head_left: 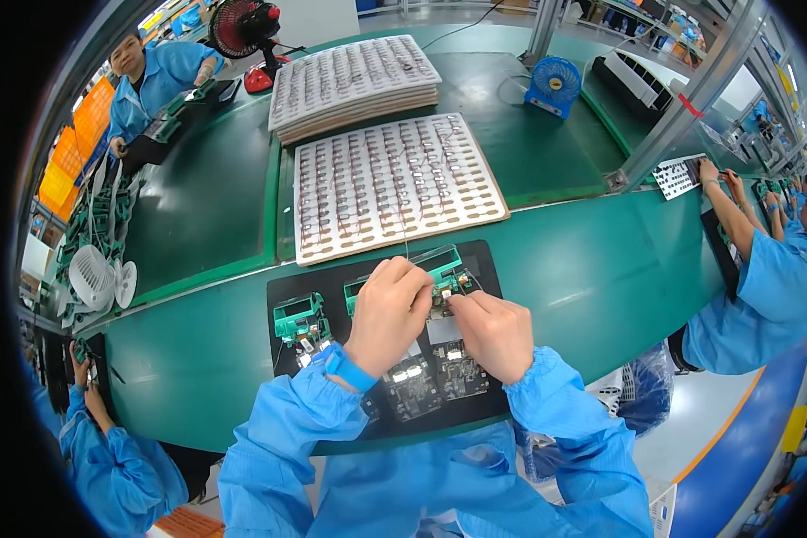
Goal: The person attaches small wire connectors to printed circuit boards by hand on a factory assembly line.
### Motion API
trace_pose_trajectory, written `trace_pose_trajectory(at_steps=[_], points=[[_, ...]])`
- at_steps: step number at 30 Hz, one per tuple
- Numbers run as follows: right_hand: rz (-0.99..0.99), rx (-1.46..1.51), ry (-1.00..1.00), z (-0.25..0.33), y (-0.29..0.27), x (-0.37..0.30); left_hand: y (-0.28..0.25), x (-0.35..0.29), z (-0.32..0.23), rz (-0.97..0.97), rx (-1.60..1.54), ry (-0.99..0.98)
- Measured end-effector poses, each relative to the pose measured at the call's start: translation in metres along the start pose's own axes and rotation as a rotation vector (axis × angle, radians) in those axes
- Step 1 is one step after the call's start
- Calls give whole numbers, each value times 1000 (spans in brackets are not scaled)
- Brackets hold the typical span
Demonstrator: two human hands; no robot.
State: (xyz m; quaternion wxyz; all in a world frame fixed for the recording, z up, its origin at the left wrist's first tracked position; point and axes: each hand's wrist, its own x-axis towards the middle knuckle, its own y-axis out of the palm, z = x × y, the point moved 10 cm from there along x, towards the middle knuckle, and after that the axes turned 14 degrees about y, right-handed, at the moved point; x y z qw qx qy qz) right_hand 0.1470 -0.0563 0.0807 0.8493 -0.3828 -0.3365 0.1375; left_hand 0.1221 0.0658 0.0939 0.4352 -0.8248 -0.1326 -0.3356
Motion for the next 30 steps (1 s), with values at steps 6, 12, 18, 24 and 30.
trace_pose_trajectory(at_steps=[6, 12, 18, 24, 30], points=[[5, 11, 19, -6, -4, 0, -1, -3, -11, 80, 72, 57], [9, 111, 81, -12, -7, 2, 13, -18, -34, 337, 522, 281], [-126, 159, 52, 6, -38, 2, 7, -19, -29, 320, 441, 216], [323, 775, 410, -1, -1, -9, -25, -39, -27, 14, -507, -250], [471, 735, 381, 26, 21, -12, -39, -71, -5, -116, -899, -532]])
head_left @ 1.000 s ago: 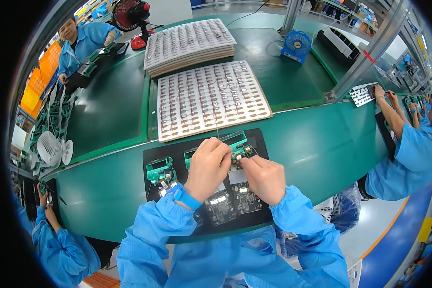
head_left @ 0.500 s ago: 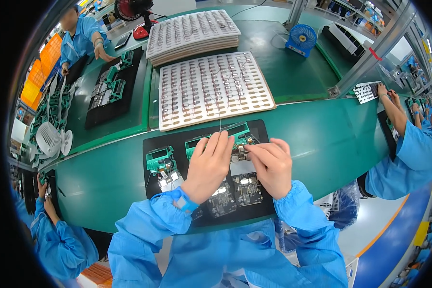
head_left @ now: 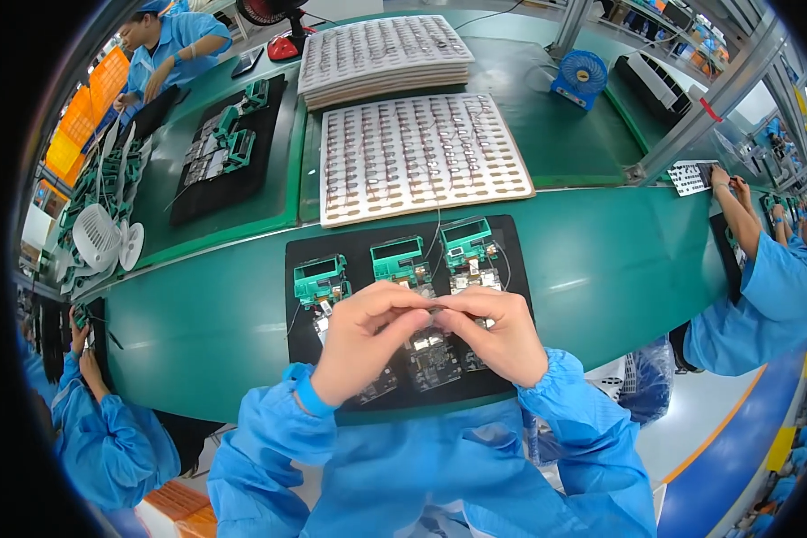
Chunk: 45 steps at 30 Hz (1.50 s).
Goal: The person attaches small wire connectors to printed circuit boards by hand on a factory assembly line.
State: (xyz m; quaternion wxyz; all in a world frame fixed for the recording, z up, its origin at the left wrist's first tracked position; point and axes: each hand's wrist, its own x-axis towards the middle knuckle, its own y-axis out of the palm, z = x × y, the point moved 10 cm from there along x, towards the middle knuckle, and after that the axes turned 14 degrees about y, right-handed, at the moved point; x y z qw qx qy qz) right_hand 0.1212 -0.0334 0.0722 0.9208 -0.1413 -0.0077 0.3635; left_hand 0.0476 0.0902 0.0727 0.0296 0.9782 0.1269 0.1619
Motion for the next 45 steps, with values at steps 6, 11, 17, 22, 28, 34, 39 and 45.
trace_pose_trajectory(at_steps=[6, 11, 17, 22, 28, 34, 39, 45], points=[[257, 122, 6, 8, 35, 0, -33, -37, 34, -56, -408, -467], [505, 170, -30, 16, 55, 4, -34, -49, 39, 39, -547, -552], [284, 13, 118, -7, 54, 18, -57, -15, 11, -27, 207, -141], [39, -419, -124, 12, 51, 21, -51, 15, -18, 34, 635, 153], [-86, -441, -213, 13, 49, 25, -56, 27, -6, -1, 612, 200], [-47, -480, -152, 3, 58, 33, -41, 31, -14, 121, 868, 407], [-47, -489, -123, 1, 54, 34, -33, 32, -15, 157, 920, 454], [-52, -455, -104, -8, 47, 36, -20, 17, -17, 288, 1102, 544]])
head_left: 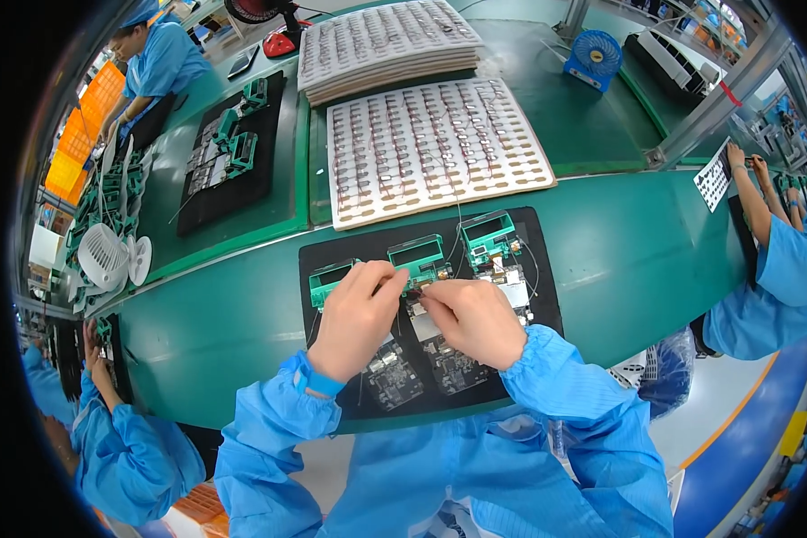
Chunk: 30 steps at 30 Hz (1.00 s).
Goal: The person attaches small wire connectors to printed circuit boards by hand on a factory assembly line.
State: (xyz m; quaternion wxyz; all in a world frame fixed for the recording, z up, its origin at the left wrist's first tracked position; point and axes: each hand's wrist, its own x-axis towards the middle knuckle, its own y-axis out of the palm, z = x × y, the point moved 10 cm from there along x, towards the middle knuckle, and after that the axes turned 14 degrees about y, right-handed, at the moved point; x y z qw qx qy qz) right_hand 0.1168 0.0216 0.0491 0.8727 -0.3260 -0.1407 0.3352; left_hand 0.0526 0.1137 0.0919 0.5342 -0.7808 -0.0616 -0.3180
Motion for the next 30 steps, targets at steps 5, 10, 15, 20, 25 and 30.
trace_pose_trajectory(at_steps=[5, 10, 15, 20, 25, 30], points=[[175, 134, 72, -6, 6, 2, 2, -5, -15, 88, 173, 99], [451, 363, 330, -21, 22, -7, 4, -6, -17, 145, 264, 63], [459, 646, 440, -11, 22, -20, -31, -21, -4, -148, -238, -270], [487, 751, 336, 21, 38, -19, -24, -70, 5, -342, -821, -593], [76, 272, -142, 70, 33, -4, -57, -88, 41, -357, -542, -622], [4, 27, -193, 84, 63, 7, -63, -93, 59, -368, -228, -579]])
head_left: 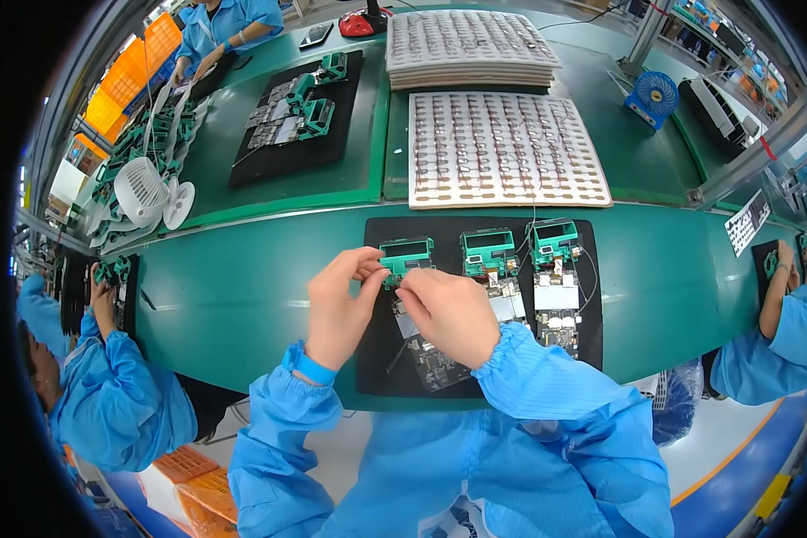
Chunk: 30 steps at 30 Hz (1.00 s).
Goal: The person attaches small wire connectors to printed circuit boards by hand on a factory assembly line.
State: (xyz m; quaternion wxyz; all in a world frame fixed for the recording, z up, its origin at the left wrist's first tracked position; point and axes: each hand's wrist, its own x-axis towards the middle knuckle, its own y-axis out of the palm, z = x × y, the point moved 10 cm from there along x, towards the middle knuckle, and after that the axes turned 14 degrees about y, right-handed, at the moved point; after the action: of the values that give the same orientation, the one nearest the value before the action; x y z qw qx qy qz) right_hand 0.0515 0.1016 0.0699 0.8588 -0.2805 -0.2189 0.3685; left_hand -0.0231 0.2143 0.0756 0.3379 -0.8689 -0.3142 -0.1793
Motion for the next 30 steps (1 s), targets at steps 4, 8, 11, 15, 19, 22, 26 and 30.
trace_pose_trajectory(at_steps=[4, 8, 11, 15, 19, 22, 26, 30], points=[[13, -87, 11, 0, 11, 3, 0, 2, -12, 13, 199, 261], [4, -96, 21, -2, 12, 4, 3, 4, -16, 28, 185, 292], [13, -107, 36, -4, 9, 3, 4, 0, -16, 46, 184, 290], [5, -96, -1, -4, 3, -2, 10, -8, -19, 114, 197, 374], [-168, -45, -23, 3, -50, -15, 8, -21, -27, 120, 407, 516], [-450, -215, 45, -26, -114, -19, 6, -21, -20, 142, 388, 474], [-501, -426, 151, -56, -137, -26, 9, -18, -21, 134, 344, 477], [-492, -626, 68, -52, -120, -27, 9, -15, -18, 156, 274, 446]])
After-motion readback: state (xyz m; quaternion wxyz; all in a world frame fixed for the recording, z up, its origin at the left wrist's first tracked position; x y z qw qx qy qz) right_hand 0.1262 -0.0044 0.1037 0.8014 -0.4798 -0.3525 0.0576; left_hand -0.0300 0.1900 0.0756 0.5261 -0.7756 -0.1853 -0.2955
